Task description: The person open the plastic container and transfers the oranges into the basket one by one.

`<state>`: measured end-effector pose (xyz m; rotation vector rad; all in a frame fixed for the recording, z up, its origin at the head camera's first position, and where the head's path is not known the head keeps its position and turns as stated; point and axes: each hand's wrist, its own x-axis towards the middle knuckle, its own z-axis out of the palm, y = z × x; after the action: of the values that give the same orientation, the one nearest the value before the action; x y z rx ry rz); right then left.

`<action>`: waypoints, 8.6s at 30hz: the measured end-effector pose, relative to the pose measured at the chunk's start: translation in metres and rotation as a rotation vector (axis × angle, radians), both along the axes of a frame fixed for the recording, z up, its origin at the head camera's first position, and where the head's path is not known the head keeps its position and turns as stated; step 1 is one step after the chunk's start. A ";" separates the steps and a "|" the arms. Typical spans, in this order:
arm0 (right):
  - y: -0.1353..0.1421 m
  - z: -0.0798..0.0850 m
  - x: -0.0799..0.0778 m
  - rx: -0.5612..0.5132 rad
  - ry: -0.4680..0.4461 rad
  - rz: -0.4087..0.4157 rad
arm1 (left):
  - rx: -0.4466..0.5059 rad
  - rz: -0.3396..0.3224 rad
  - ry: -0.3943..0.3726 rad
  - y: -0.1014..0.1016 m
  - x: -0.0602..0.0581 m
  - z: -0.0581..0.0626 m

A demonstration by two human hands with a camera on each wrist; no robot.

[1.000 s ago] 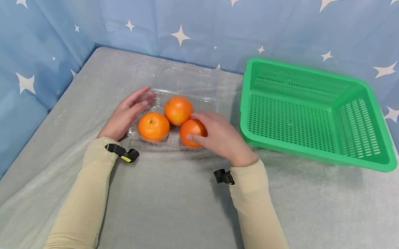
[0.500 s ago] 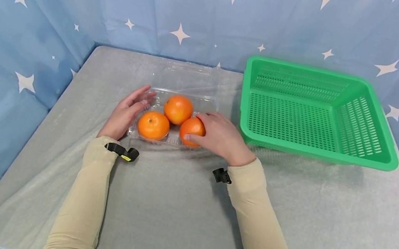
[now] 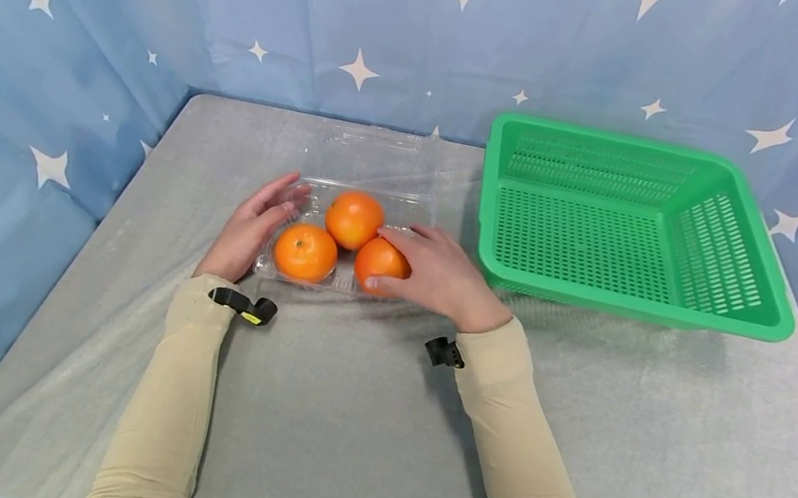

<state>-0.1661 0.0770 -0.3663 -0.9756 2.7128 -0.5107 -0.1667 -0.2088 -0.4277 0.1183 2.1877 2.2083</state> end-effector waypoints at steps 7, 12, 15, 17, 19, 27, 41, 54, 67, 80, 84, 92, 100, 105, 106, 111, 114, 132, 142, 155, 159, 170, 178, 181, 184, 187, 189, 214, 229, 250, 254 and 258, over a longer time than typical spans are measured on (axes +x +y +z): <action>-0.001 -0.001 0.000 0.025 -0.037 0.004 | 0.023 -0.023 0.007 0.004 0.005 0.010; -0.002 -0.001 0.001 0.034 -0.055 -0.016 | 0.026 -0.033 0.013 0.006 0.009 0.015; -0.002 -0.002 0.001 0.013 -0.060 -0.030 | 0.024 -0.034 0.012 0.006 0.009 0.016; -0.003 -0.002 0.001 -0.004 -0.054 -0.035 | 0.024 -0.035 0.012 0.006 0.009 0.016; -0.003 -0.002 0.001 -0.011 -0.046 -0.037 | 0.020 -0.036 0.011 0.006 0.008 0.016; -0.005 -0.001 0.001 -0.042 -0.085 -0.066 | 0.009 -0.031 0.009 0.006 0.008 0.016; -0.008 -0.008 -0.003 -0.120 -0.086 -0.020 | 0.018 -0.032 0.008 0.006 0.008 0.017; -0.012 -0.007 0.004 -0.010 -0.035 -0.072 | 0.011 -0.030 0.009 0.007 0.009 0.018; -0.012 -0.008 0.002 0.022 -0.114 -0.078 | -0.005 -0.029 0.000 0.008 0.009 0.020; -0.015 -0.006 0.003 -0.006 -0.155 -0.129 | 0.020 -0.032 -0.001 0.008 0.008 0.018; -0.016 -0.007 0.002 -0.016 -0.150 -0.132 | 0.031 -0.034 0.000 0.008 0.008 0.018; -0.016 -0.007 0.001 -0.013 -0.144 -0.127 | 0.036 -0.036 0.003 0.008 0.008 0.017; -0.015 -0.010 0.000 -0.050 -0.114 -0.101 | 0.029 -0.036 0.004 0.008 0.010 0.016; -0.014 -0.011 -0.001 -0.088 -0.086 -0.075 | 0.026 -0.038 0.011 0.008 0.010 0.016; -0.013 -0.011 -0.002 -0.097 -0.084 -0.073 | 0.023 -0.038 0.012 0.008 0.009 0.016; -0.012 -0.010 -0.001 -0.131 -0.091 -0.081 | 0.010 -0.039 0.011 0.008 0.009 0.017; -0.012 -0.011 0.000 -0.146 -0.102 -0.089 | 0.011 -0.040 0.009 0.008 0.010 0.017; -0.008 -0.009 -0.001 -0.176 -0.161 -0.102 | 0.014 -0.040 0.015 0.007 0.009 0.017; -0.007 -0.006 -0.004 -0.234 -0.147 -0.084 | 0.005 -0.037 0.012 0.008 0.008 0.016; -0.003 -0.002 -0.005 -0.241 -0.035 -0.111 | -0.015 -0.031 0.004 0.006 0.007 0.015; -0.003 -0.002 -0.006 -0.238 -0.004 -0.102 | -0.023 -0.029 0.002 0.006 0.008 0.016; -0.002 0.000 -0.006 -0.272 0.010 -0.072 | -0.027 -0.028 -0.006 0.007 0.009 0.016; -0.002 0.003 -0.005 -0.320 -0.049 -0.073 | -0.021 -0.036 0.003 0.007 0.008 0.015; -0.002 0.005 -0.004 -0.324 -0.060 -0.072 | -0.026 -0.035 0.007 0.006 0.007 0.013; -0.002 0.007 -0.003 -0.340 -0.066 -0.066 | -0.027 -0.027 0.011 0.003 0.003 0.005; 0.000 0.008 -0.002 -0.346 -0.066 -0.071 | -0.033 -0.016 0.008 0.000 0.000 -0.003; 0.000 0.009 -0.002 -0.345 -0.065 -0.077 | -0.034 -0.015 0.003 0.000 0.000 -0.003; 0.003 0.020 0.003 -0.354 -0.067 -0.153 | -0.018 -0.022 -0.006 0.001 0.004 0.003; 0.013 0.031 0.003 -0.462 -0.061 -0.173 | -0.019 -0.034 0.001 0.006 0.009 0.016; 0.034 0.052 0.007 -0.500 -0.049 -0.311 | -0.012 -0.030 0.017 0.005 0.008 0.015; 0.035 0.051 0.008 -0.496 -0.053 -0.324 | -0.017 -0.030 0.010 0.005 0.010 0.018; 0.035 0.049 0.006 -0.483 -0.049 -0.326 | 0.008 -0.037 0.025 0.005 0.010 0.017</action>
<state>-0.1596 0.1118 -0.3170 -0.5912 2.7695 -1.2757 -0.1568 -0.2040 -0.4105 0.1863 2.1707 2.2090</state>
